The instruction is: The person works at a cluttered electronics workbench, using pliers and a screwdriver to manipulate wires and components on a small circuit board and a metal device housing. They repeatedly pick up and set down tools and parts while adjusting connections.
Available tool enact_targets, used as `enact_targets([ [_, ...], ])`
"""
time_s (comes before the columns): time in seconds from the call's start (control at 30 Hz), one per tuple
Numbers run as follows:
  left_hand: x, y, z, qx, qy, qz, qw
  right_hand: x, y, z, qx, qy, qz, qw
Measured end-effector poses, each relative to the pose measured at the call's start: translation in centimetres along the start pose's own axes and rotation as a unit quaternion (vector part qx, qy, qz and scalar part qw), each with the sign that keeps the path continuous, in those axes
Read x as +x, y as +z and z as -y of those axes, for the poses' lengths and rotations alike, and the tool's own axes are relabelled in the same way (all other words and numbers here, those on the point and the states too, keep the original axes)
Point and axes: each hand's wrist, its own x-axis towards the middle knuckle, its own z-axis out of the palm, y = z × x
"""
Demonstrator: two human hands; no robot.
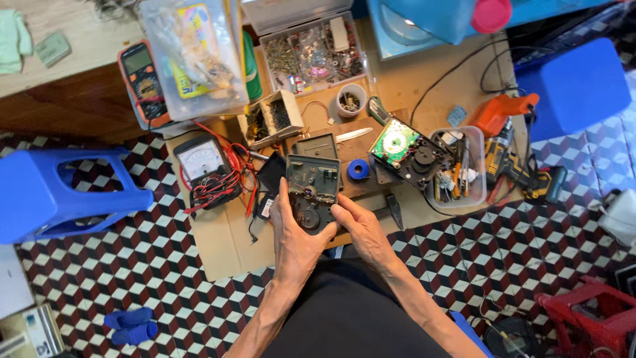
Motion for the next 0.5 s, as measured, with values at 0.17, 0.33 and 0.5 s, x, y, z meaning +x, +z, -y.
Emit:
enact_targets([
  [0.17, 0.4, -0.5, -0.8, -0.212, -0.107, 0.091, 0.967, -1.7, -2.6, 1.7, 0.015, -0.024, -0.036, 0.999],
  [0.33, 3.4, -0.4, -0.6, -0.523, -0.264, 0.227, 0.778, -4.5, -4.4, 2.9, 0.151, 0.025, -0.011, 0.988],
  [0.5, 3.2, 1.7, -2.8, -0.614, -0.259, 0.253, 0.701, -4.1, -5.2, 3.2, 0.185, 0.078, 0.040, 0.979],
])
